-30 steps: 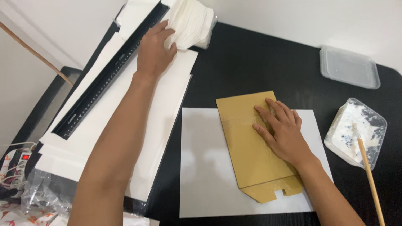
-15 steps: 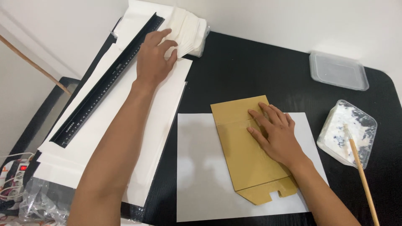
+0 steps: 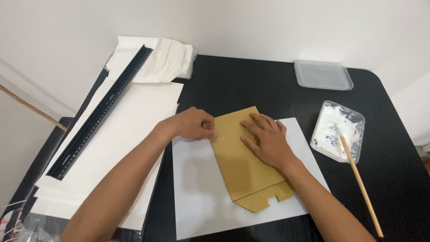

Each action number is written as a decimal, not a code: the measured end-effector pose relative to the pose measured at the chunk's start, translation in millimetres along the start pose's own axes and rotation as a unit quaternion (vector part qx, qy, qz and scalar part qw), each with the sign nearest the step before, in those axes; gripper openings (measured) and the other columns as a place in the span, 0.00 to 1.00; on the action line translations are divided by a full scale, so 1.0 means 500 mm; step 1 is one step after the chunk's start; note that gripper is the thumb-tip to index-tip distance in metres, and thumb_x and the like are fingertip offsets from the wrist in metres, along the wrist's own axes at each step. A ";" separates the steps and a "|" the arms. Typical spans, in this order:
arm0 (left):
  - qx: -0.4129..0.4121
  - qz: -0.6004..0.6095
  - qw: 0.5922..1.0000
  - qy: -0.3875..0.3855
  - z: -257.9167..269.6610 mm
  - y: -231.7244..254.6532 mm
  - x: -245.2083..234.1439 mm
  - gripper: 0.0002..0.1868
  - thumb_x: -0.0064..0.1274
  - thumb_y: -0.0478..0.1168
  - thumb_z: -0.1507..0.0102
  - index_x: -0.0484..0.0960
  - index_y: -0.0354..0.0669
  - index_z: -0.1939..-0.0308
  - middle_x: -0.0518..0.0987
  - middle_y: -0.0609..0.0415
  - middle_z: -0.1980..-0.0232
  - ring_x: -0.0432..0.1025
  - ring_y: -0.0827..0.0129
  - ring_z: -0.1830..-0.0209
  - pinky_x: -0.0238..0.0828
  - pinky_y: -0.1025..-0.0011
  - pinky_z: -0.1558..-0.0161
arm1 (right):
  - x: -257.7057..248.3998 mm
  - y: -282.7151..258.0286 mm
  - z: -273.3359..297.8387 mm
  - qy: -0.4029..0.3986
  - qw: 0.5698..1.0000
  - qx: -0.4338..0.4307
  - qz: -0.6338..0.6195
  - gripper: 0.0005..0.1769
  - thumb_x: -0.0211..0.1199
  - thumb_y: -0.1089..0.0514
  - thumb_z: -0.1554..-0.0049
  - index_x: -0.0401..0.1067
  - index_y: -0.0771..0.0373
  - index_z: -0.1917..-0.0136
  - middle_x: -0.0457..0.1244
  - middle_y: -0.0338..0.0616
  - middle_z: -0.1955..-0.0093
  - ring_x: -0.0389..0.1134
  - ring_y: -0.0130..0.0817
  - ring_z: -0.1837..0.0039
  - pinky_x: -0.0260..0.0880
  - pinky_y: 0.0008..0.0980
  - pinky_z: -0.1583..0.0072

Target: Apply glue to paper edges and fold them over a template to create an envelope.

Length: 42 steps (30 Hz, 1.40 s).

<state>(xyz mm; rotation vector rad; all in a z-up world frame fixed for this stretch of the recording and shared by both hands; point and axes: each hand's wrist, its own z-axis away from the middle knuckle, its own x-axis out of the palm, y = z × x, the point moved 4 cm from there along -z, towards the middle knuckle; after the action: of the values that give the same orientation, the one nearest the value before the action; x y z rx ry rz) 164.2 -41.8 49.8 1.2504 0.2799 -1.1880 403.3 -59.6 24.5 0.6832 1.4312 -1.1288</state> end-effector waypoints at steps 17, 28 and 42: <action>-0.056 -0.235 0.952 0.189 0.092 0.039 0.187 0.37 0.30 0.63 0.28 0.63 0.41 0.25 0.62 0.43 0.22 0.55 0.51 0.22 0.62 0.51 0.30 | -0.014 0.009 0.048 -0.009 0.998 0.019 -0.052 0.38 0.52 0.35 0.39 0.56 0.48 0.20 0.43 0.44 0.14 0.40 0.45 0.14 0.38 0.63 0.21; -0.062 -0.237 0.946 0.215 0.105 0.074 0.184 0.32 0.33 0.63 0.30 0.64 0.61 0.25 0.60 0.53 0.21 0.57 0.59 0.28 0.48 0.41 0.33 | -0.037 0.090 0.090 0.050 0.992 0.024 -0.112 0.33 0.53 0.38 0.38 0.64 0.52 0.24 0.53 0.47 0.19 0.48 0.45 0.17 0.39 0.58 0.19; -0.049 -0.231 0.950 0.202 0.110 0.081 0.183 0.32 0.34 0.66 0.30 0.68 0.57 0.28 0.64 0.48 0.23 0.58 0.57 0.30 0.44 0.36 0.39 | -0.041 0.082 0.110 0.086 0.991 0.012 -0.099 0.26 0.57 0.47 0.39 0.71 0.57 0.30 0.53 0.52 0.19 0.49 0.55 0.18 0.43 0.64 0.22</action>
<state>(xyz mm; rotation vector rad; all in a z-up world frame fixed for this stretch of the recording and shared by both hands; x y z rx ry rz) 212.9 -142.2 26.7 1.3755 0.9691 -1.2782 466.4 -90.3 38.8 0.6797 1.6639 -1.2668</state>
